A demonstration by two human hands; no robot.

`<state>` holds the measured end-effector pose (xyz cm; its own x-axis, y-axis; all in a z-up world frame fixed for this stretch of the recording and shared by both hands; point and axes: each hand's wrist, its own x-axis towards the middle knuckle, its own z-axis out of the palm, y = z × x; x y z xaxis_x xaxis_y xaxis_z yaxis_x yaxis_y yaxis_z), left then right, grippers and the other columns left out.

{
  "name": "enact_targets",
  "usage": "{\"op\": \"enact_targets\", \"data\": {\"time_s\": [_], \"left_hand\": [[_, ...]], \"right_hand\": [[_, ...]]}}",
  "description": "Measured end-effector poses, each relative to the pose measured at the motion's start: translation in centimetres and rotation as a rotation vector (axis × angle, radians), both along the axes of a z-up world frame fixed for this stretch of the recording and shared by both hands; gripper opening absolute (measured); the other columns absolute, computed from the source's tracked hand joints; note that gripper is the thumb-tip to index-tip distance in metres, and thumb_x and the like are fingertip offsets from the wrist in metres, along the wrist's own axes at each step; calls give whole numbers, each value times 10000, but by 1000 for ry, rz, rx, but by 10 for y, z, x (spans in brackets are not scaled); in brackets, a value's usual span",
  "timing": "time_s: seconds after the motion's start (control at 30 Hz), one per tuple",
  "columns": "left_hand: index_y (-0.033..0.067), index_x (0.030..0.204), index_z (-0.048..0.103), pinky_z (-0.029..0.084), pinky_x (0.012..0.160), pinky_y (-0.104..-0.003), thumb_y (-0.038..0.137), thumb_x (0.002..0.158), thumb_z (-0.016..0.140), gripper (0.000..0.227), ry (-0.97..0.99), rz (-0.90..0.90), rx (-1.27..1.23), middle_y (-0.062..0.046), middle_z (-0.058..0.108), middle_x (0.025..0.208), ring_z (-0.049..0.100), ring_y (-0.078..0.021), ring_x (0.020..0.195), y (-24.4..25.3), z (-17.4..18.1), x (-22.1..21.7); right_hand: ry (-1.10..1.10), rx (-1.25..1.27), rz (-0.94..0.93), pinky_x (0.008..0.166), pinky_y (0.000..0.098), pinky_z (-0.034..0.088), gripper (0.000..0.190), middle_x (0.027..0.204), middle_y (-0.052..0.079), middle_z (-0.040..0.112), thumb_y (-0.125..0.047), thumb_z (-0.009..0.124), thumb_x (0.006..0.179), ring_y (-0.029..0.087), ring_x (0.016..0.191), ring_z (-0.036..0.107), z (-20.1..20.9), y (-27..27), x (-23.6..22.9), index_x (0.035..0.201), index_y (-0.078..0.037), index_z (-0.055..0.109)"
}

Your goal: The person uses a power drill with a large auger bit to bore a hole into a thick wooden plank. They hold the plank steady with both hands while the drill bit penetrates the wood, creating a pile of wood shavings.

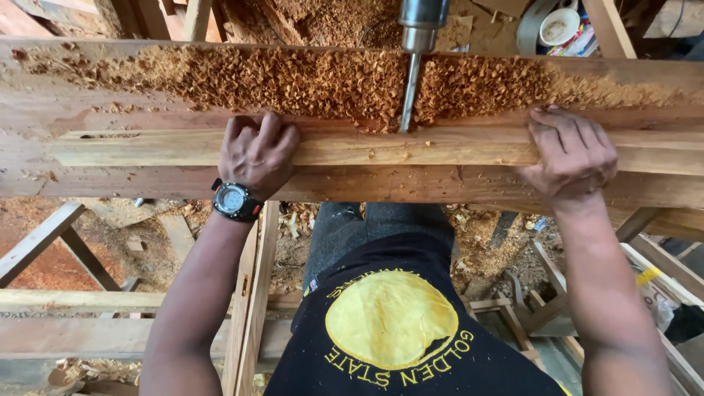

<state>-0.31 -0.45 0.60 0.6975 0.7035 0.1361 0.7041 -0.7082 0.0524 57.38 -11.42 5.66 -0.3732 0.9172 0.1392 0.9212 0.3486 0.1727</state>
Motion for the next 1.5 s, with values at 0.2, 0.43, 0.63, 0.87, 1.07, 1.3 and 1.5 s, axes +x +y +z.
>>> {"op": "enact_targets", "data": {"time_s": [0.2,0.43,0.63,0.87,1.07,1.3,1.5], "left_hand": [[263,1200,785,644,922,-399,142,894,767,330,1,-8,-2,0,779,1198,690,-176,833,3,4,3],[252,1136,837,618,885,-392,128,999,748,205,-28,0,12,6,776,1129,610,-149,735,14,3,1],[323,1334,870,666,958,-433,648,920,1052,557,-2,7,25,-20,809,1401,607,-119,752,16,-16,-11],[291,1225,876,613,953,-385,403,974,986,296,56,67,-66,50,784,1199,607,-117,760,7,-1,-2],[280,1179,847,628,854,-388,265,1008,857,172,-21,23,-60,11,788,1208,628,-140,737,-13,4,8],[275,1104,814,594,871,-372,158,946,805,196,-44,19,-11,41,791,1163,571,-140,680,11,8,15],[336,1229,825,604,901,-345,318,994,758,246,4,0,64,64,784,1299,528,-82,717,19,-18,6]], "right_hand": [[8,-3,15,983,346,796,899,1258,19,1033,-920,560,1211,187,1076,983,5,3,-3,1195,-162,1042],[-86,49,32,935,260,755,768,1228,-82,1012,-1015,796,1172,84,1017,927,-13,5,14,1180,-274,996],[-40,17,19,915,260,712,295,1238,-75,1018,-528,998,1244,100,1000,894,-11,15,11,1132,-256,977],[92,66,43,862,269,666,550,1191,-18,1007,-676,710,1159,112,936,864,-16,4,11,1184,-206,995],[53,-38,25,1051,339,798,223,1444,20,1033,-405,1113,1132,214,1308,1005,4,-17,6,1103,-216,998],[53,-2,23,937,333,774,826,1254,-15,1035,-854,545,1259,152,998,963,-2,5,12,1186,-197,1038],[8,-65,-9,951,320,763,626,1300,-41,1016,-853,1072,1049,144,1069,935,-3,7,20,1202,-251,997]]}}
